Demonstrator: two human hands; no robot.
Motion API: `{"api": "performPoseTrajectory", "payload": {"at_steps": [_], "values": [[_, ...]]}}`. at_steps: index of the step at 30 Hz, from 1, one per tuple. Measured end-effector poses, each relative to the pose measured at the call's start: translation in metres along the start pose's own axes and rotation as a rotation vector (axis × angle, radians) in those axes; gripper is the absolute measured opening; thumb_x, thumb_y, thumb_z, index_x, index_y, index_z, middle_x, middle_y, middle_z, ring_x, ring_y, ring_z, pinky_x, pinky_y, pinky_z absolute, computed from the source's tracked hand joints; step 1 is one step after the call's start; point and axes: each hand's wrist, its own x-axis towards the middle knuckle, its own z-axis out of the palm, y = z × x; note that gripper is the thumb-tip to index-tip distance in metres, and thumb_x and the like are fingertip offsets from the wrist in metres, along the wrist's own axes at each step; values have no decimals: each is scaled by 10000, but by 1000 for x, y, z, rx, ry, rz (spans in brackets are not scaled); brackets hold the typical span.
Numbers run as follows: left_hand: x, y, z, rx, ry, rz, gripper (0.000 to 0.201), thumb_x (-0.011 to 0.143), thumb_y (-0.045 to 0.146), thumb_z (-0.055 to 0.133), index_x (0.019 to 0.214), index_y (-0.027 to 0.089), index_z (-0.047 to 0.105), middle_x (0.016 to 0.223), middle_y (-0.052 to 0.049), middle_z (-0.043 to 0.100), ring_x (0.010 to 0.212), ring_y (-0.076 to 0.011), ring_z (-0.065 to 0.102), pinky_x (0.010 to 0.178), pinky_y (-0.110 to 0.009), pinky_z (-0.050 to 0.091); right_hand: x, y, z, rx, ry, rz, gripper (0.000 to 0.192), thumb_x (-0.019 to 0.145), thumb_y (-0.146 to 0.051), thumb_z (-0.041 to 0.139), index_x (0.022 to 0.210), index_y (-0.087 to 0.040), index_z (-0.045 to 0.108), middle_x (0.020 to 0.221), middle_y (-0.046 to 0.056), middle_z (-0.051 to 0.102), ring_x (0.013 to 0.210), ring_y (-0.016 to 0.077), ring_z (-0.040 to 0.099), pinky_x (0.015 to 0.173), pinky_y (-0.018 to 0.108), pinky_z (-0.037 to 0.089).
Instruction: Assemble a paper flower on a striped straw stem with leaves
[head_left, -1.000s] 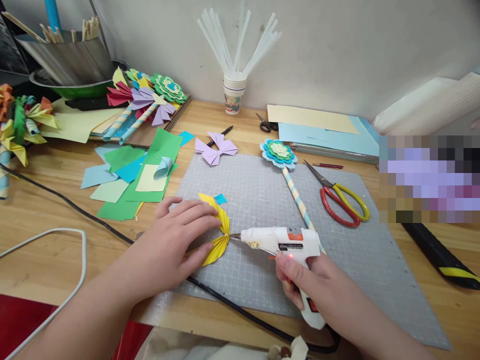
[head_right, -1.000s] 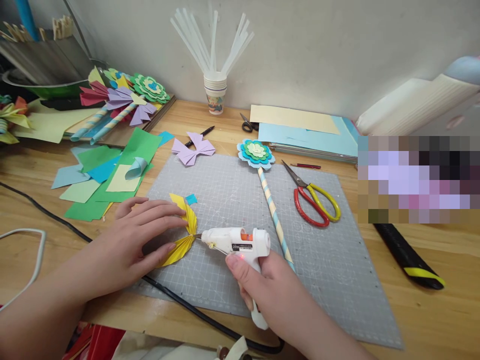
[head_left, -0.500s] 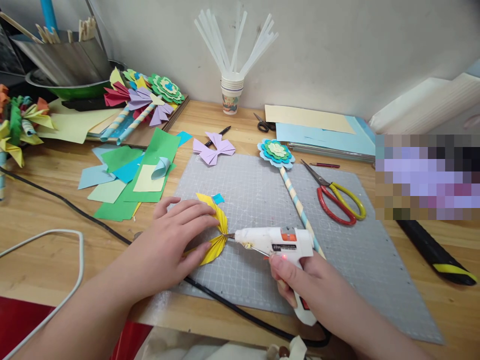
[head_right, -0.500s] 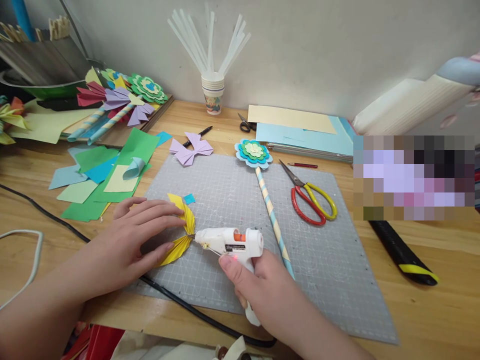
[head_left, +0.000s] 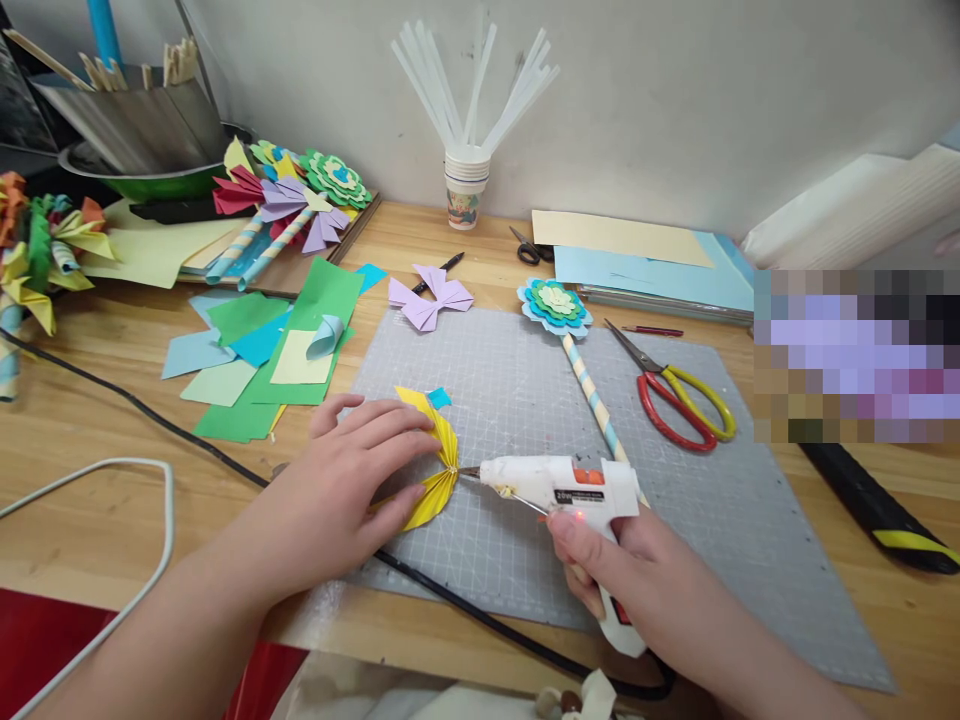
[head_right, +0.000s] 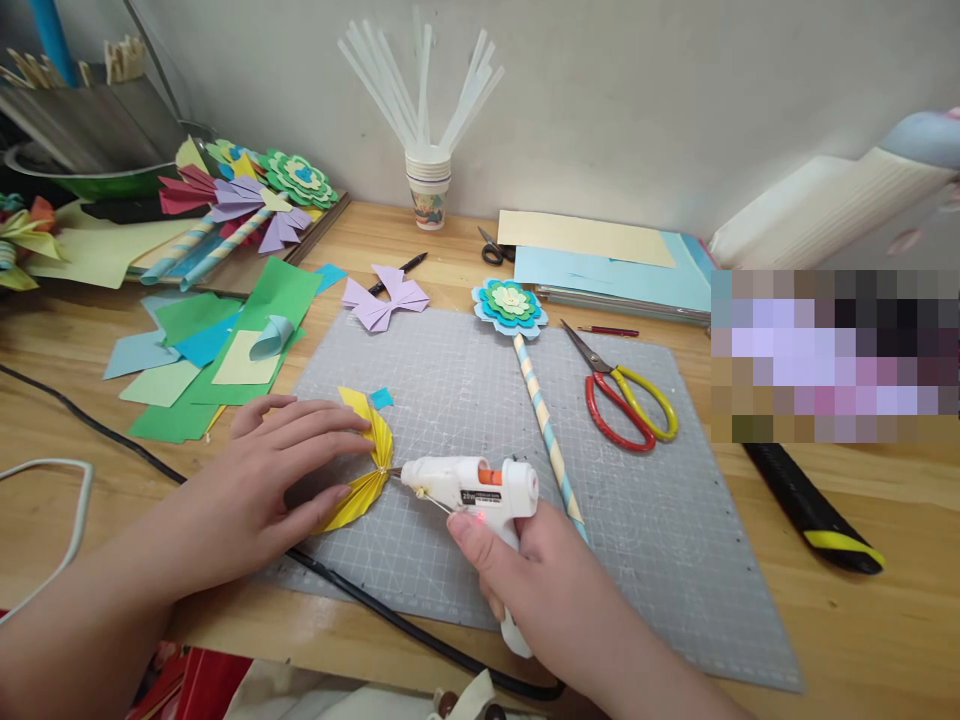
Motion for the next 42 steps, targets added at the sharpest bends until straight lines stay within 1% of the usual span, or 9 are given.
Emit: {"api": "performPoseTrajectory", "payload": {"at_steps": [4,11,15,25,29,33,36,38,42], "values": [[0,0,0,-9,1,-2,260,898,281,478,1148,316,538,1245,22,611,1198,-216,507,1011,-426,202,-1,-1,-1,-26,-23,-25,553,862,-618,381,490,-210,374,456,-47,361,444,90,350,446,223,318],[0,0,-1,-20,-1,-6,272,892,273,482,1152,316,549,1252,8,613,1197,-229,506,1011,-441,207,-4,-4,3,68,54,-12,463,853,-601,405,622,-202,449,462,-47,428,427,89,347,442,221,287],[-1,0,0,-23,2,-2,277,893,284,479,1158,317,554,1248,0,617,1188,-242,514,1007,-448,219,-4,-2,3,101,46,-16,469,844,-615,420,673,-186,502,453,-50,426,418,88,339,434,220,269],[0,1,0,-22,-6,1,285,894,263,477,1167,318,538,1256,8,606,1206,-220,496,1009,-438,212,-9,-6,6,40,78,-9,404,835,-568,476,682,-197,523,476,-50,439,444,98,353,431,225,270],[-1,1,0,-21,-8,-1,283,893,258,477,1164,318,535,1245,8,612,1203,-216,499,1007,-442,213,-7,-8,6,-6,26,-3,413,836,-562,486,640,-202,538,475,-38,461,431,104,386,416,230,289],[0,0,-1,-25,-13,-3,285,897,268,471,1171,315,534,1262,-2,608,1204,-230,499,1009,-449,212,-7,-5,3,48,27,24,429,835,-592,486,683,-194,534,464,-43,475,421,97,398,422,221,302],[-1,-1,-1,-19,-4,-10,296,890,270,479,1177,319,533,1267,1,608,1202,-238,505,1014,-452,207,-6,0,-6,104,35,21,529,845,-672,400,745,-179,564,510,-4,563,466,124,492,464,236,365],[-2,-1,0,-14,4,-5,297,884,270,487,1172,321,536,1262,5,612,1196,-240,512,1012,-453,207,-6,2,-15,43,83,59,607,840,-721,344,734,-176,588,563,31,617,501,149,545,486,256,397],[-3,-2,0,-4,19,5,281,883,274,493,1153,320,551,1251,7,621,1191,-247,519,1009,-459,207,-3,-1,-32,-289,124,114,677,865,-713,285,575,-195,610,471,42,573,438,164,538,467,285,356]]}}
